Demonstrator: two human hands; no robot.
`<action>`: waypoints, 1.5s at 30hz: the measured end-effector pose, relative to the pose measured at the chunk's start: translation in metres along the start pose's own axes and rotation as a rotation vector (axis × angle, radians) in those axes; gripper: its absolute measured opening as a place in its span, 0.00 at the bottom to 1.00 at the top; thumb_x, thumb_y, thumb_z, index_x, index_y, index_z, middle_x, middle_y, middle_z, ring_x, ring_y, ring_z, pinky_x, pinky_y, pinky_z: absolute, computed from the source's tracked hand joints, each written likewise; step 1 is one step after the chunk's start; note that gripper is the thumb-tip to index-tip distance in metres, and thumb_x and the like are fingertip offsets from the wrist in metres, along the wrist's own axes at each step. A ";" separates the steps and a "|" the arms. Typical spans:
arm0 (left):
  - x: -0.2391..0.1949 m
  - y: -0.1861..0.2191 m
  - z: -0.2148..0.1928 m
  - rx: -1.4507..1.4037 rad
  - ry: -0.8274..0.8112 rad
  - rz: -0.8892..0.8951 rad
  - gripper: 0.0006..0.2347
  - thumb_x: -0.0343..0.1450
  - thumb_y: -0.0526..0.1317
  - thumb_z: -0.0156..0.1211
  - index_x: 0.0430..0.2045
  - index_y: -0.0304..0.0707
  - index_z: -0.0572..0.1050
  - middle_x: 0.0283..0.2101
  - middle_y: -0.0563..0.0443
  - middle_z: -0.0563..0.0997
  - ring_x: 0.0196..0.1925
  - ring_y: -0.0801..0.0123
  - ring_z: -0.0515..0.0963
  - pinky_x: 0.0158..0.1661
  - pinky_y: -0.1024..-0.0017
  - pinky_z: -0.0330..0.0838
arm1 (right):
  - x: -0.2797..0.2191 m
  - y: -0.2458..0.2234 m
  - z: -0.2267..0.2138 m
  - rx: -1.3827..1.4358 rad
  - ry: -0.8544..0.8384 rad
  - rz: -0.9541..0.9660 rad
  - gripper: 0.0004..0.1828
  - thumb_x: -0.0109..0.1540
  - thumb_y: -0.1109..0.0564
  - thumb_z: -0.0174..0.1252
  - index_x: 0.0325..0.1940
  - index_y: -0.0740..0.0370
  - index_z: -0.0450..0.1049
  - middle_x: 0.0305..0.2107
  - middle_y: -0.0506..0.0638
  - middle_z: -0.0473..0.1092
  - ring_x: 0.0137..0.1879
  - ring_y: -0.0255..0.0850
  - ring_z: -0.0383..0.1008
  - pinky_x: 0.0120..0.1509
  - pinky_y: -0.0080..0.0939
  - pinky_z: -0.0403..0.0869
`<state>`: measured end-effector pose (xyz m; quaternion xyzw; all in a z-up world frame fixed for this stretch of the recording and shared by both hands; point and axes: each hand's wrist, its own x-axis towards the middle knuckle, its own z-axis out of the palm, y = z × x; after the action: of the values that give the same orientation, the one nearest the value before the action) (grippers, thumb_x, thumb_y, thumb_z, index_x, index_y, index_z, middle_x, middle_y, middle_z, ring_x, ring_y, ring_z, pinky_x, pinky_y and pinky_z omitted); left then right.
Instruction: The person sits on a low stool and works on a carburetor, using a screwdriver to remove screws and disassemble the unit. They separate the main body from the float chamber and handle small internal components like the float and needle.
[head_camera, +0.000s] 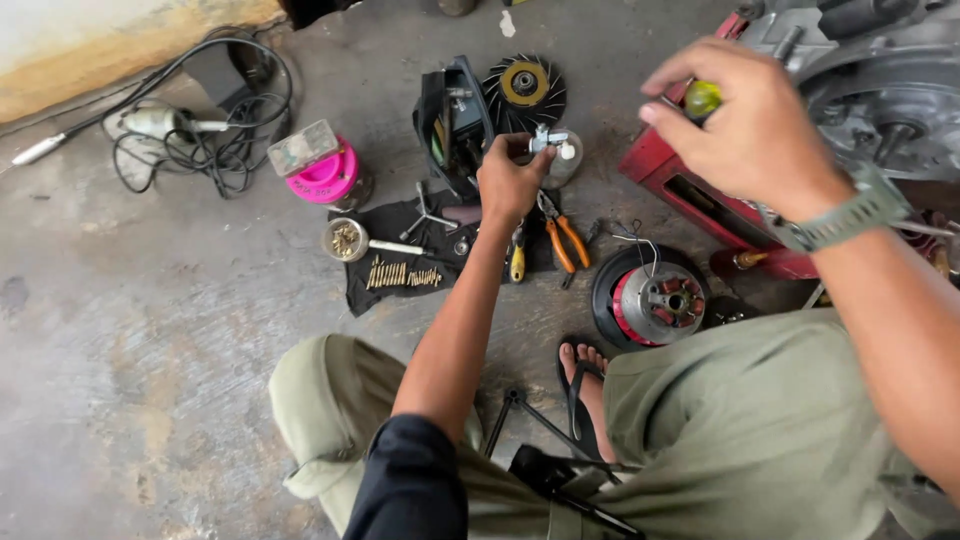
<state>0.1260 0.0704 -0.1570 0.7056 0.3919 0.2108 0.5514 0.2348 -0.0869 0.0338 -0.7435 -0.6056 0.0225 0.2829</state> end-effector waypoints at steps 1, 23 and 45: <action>0.022 -0.025 0.017 0.003 -0.011 -0.005 0.20 0.59 0.49 0.62 0.38 0.37 0.72 0.39 0.48 0.80 0.42 0.64 0.79 0.42 0.69 0.73 | -0.002 0.002 -0.005 0.001 -0.001 0.012 0.05 0.62 0.67 0.60 0.41 0.71 0.73 0.38 0.59 0.70 0.43 0.47 0.69 0.53 0.44 0.68; 0.128 -0.124 0.135 0.282 0.064 -0.309 0.16 0.61 0.46 0.62 0.37 0.36 0.72 0.44 0.43 0.71 0.44 0.50 0.74 0.46 0.58 0.67 | -0.032 0.018 -0.032 0.220 0.058 0.321 0.08 0.59 0.71 0.55 0.42 0.75 0.65 0.37 0.62 0.68 0.40 0.42 0.72 0.48 0.33 0.70; 0.129 -0.117 0.134 0.351 0.059 -0.336 0.23 0.64 0.55 0.50 0.41 0.32 0.70 0.44 0.40 0.71 0.45 0.50 0.73 0.46 0.58 0.66 | -0.030 0.018 -0.032 0.185 0.006 0.343 0.10 0.60 0.73 0.55 0.45 0.77 0.65 0.39 0.63 0.67 0.38 0.42 0.71 0.49 0.34 0.70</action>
<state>0.2643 0.0998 -0.3249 0.7091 0.5503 0.0652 0.4361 0.2550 -0.1286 0.0432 -0.8067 -0.4644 0.1238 0.3438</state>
